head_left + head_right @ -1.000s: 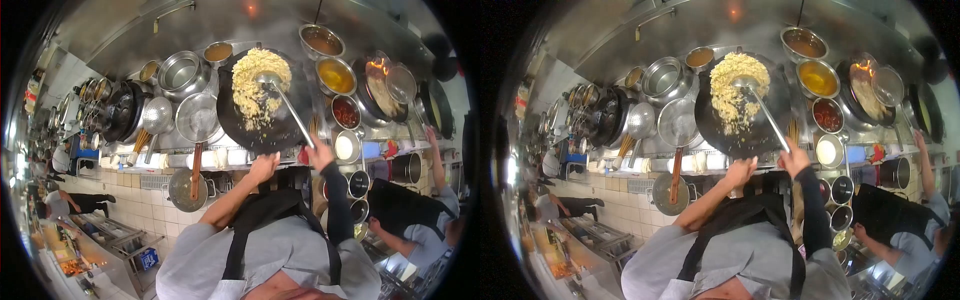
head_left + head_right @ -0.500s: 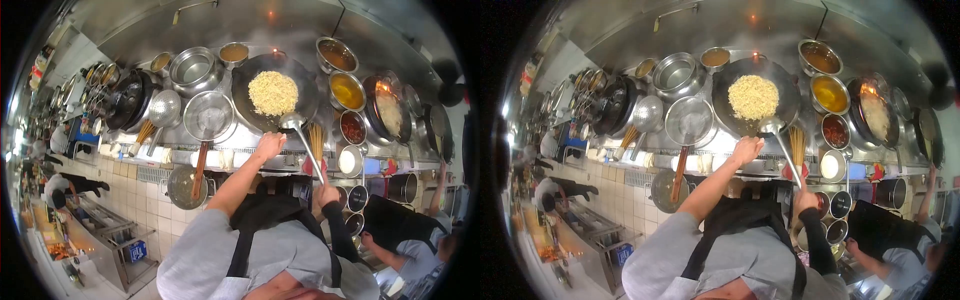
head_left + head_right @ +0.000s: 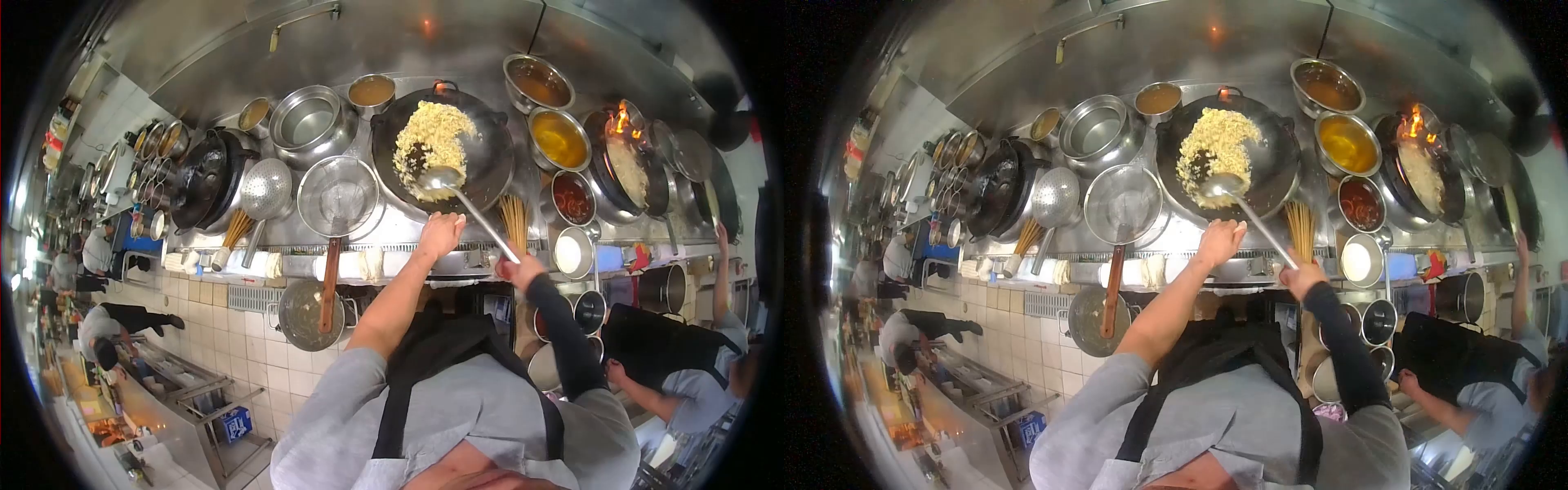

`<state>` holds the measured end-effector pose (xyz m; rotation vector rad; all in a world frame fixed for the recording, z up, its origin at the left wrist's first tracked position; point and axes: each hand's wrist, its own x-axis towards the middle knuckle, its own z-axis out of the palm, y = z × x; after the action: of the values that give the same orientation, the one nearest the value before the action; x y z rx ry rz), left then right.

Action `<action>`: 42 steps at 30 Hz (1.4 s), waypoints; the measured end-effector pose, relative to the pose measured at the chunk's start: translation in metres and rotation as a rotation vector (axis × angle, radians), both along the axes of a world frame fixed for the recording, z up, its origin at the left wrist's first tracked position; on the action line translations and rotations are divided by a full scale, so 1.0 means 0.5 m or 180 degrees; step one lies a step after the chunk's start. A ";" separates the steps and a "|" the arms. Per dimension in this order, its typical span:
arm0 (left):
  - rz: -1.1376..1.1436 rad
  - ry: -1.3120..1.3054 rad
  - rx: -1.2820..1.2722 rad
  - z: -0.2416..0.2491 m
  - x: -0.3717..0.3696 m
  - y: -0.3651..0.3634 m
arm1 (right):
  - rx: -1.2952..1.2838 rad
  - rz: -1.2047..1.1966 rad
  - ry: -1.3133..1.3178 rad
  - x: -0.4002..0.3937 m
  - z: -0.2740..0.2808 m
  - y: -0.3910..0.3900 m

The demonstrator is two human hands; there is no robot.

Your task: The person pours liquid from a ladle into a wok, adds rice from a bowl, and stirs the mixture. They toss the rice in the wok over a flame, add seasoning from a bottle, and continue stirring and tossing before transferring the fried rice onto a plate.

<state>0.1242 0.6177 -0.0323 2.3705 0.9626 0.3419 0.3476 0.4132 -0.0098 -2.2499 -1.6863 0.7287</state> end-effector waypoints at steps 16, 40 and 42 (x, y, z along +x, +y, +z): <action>0.0276 -0.0093 0.0158 0.029 -0.007 -0.068 | 0.0649 -0.0072 0.0869 -0.095 0.189 -0.062; -0.0088 -0.0168 0.0557 0.044 -0.010 -0.046 | 0.0142 0.0034 0.0688 0.078 0.370 -0.163; 0.0024 -0.0114 0.0466 -0.008 0.009 -0.021 | -0.0060 -0.0091 0.0136 0.078 0.283 -0.078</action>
<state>0.1287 0.6072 -0.0365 2.4835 0.9596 0.4709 0.3868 0.3741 0.1316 -2.2498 -1.6312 0.7837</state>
